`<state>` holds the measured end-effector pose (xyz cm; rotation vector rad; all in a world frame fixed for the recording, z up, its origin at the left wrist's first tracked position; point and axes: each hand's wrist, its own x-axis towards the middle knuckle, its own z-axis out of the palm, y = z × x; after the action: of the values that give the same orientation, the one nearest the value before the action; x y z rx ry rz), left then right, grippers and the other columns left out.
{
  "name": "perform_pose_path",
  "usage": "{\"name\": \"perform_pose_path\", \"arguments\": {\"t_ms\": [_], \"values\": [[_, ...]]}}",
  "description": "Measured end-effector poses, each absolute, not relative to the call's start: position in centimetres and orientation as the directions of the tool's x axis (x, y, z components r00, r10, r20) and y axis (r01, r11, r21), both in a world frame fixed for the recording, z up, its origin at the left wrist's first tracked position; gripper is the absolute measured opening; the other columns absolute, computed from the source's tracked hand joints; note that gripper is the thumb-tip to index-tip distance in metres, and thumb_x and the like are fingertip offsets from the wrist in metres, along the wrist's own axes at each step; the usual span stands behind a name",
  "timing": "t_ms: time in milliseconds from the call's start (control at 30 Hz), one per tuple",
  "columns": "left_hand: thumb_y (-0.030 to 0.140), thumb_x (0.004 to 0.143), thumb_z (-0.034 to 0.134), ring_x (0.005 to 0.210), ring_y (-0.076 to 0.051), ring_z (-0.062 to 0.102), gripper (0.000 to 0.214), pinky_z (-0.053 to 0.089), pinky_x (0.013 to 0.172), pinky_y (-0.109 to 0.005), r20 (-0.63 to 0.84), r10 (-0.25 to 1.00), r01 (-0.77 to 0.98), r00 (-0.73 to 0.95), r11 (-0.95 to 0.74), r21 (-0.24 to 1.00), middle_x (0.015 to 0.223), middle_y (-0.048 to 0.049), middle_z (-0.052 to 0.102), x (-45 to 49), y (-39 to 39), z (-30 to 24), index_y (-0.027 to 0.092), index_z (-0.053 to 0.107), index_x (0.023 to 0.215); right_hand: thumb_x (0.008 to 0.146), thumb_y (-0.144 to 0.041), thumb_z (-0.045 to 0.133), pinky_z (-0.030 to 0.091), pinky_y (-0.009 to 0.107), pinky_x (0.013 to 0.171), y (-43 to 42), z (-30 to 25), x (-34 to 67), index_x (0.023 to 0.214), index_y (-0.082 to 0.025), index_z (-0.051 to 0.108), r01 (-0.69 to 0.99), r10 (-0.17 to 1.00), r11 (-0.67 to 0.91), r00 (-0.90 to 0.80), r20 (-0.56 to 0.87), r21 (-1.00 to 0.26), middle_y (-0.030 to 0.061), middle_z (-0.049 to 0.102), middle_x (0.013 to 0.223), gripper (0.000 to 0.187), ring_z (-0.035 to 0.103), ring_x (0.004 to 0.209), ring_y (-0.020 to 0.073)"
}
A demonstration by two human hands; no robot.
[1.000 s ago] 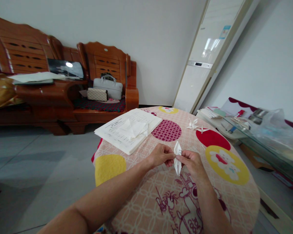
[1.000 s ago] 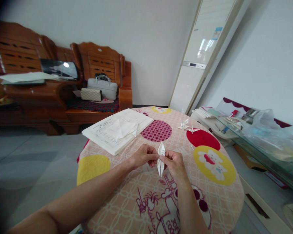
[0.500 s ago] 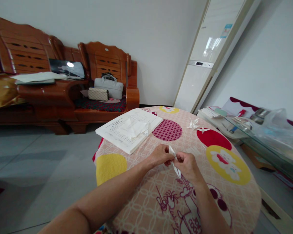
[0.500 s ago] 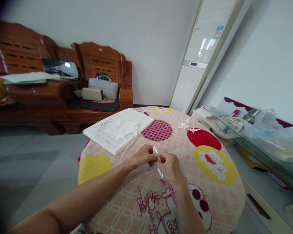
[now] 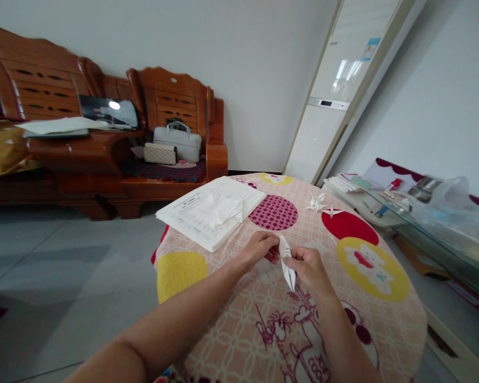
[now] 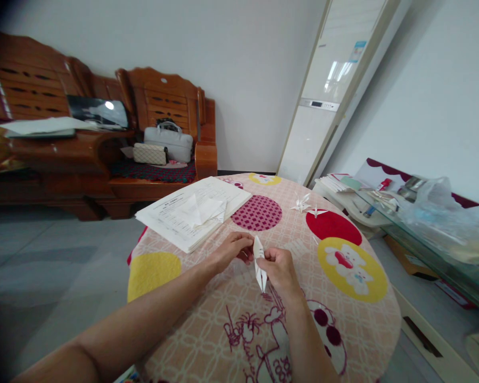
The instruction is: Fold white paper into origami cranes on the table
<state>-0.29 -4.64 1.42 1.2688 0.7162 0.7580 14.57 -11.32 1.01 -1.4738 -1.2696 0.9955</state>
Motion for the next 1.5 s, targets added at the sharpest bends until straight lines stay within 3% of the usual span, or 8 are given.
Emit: {"name": "perform_pose_path", "arguments": {"t_ms": [100,233,867,1033,1233,1367,1500], "values": [[0.033,0.065,0.073,0.054,-0.010,0.058,0.027,0.049,0.054,-0.021,-0.018,0.716,-0.192,0.698,0.211,0.959,0.066,-0.0024,0.063,-0.6,-4.5,1.5,0.009,0.064,0.075,0.063,-0.026,0.071,0.033,0.022,0.047,-11.4,0.9,15.2,0.066,-0.014,0.067,0.000,0.988,-0.088,0.124,-0.088,-0.996,-0.0005,0.062,0.053,0.013,0.047,0.046,0.0102],[0.035,0.056,0.082,0.049,-0.009,0.057,0.035,0.048,0.052,-0.022,-0.024,0.719,-0.193,0.695,0.218,0.957,0.060,-0.0016,0.063,-0.5,-4.8,1.4,0.009,0.063,0.071,0.063,-0.024,0.073,0.036,0.022,0.049,-11.4,0.8,15.5,0.064,-0.014,0.068,-0.101,0.992,-0.084,0.089,-0.093,-0.991,0.0019,0.067,0.056,0.012,0.052,0.047,0.0105],[0.025,0.066,0.071,0.043,-0.009,0.056,0.018,0.048,0.046,-0.021,-0.091,0.823,-0.113,0.561,0.185,0.976,0.052,-0.0008,0.061,0.2,-5.7,1.4,0.010,0.061,0.064,0.064,-0.027,0.076,0.036,0.022,0.048,-11.6,1.3,14.8,0.065,-0.014,0.070,-0.048,0.987,-0.059,0.144,-0.066,-0.997,0.0006,0.065,0.056,0.014,0.051,0.048,0.0103],[0.014,0.068,0.059,0.041,-0.008,0.054,0.013,0.041,0.042,-0.017,-0.009,0.841,-0.009,0.541,0.016,1.000,0.048,0.0011,0.058,0.3,-5.6,1.2,0.012,0.057,0.056,0.065,-0.029,0.076,0.036,0.023,0.048,-11.7,1.6,14.5,0.063,-0.014,0.069,-0.044,0.991,-0.060,0.118,-0.065,-0.997,0.0021,0.066,0.057,0.017,0.053,0.050,0.0123],[0.014,0.071,0.051,0.041,-0.008,0.054,0.017,0.036,0.039,-0.015,0.079,0.842,0.051,0.533,-0.125,0.991,0.048,0.0011,0.057,0.3,-5.9,1.2,0.013,0.055,0.055,0.064,-0.027,0.074,0.033,0.022,0.046,-11.7,1.8,14.4,0.062,-0.014,0.068,-0.026,0.990,-0.075,0.118,-0.077,-0.997,0.0009,0.062,0.053,0.015,0.051,0.047,0.0113],[0.021,0.078,0.048,0.041,-0.009,0.055,0.021,0.040,0.041,-0.016,0.055,0.827,0.024,0.560,-0.082,0.996,0.049,0.0002,0.058,0.4,-6.0,1.1,0.013,0.054,0.059,0.064,-0.028,0.074,0.034,0.023,0.045,-11.7,1.6,14.7,0.061,-0.014,0.067,-0.023,0.990,-0.101,0.100,-0.103,-0.995,0.0004,0.061,0.051,0.015,0.050,0.045,0.0116],[0.030,0.082,0.047,0.047,-0.012,0.060,0.027,0.051,0.051,-0.023,-0.013,0.774,-0.122,0.633,0.116,0.986,0.054,-0.0031,0.062,0.2,-5.6,1.5,0.011,0.058,0.066,0.062,-0.028,0.075,0.033,0.023,0.045,-11.6,1.1,15.3,0.059,-0.015,0.065,-0.060,0.986,-0.104,0.125,-0.110,-0.993,-0.0008,0.059,0.049,0.017,0.047,0.043,0.0107]]}}
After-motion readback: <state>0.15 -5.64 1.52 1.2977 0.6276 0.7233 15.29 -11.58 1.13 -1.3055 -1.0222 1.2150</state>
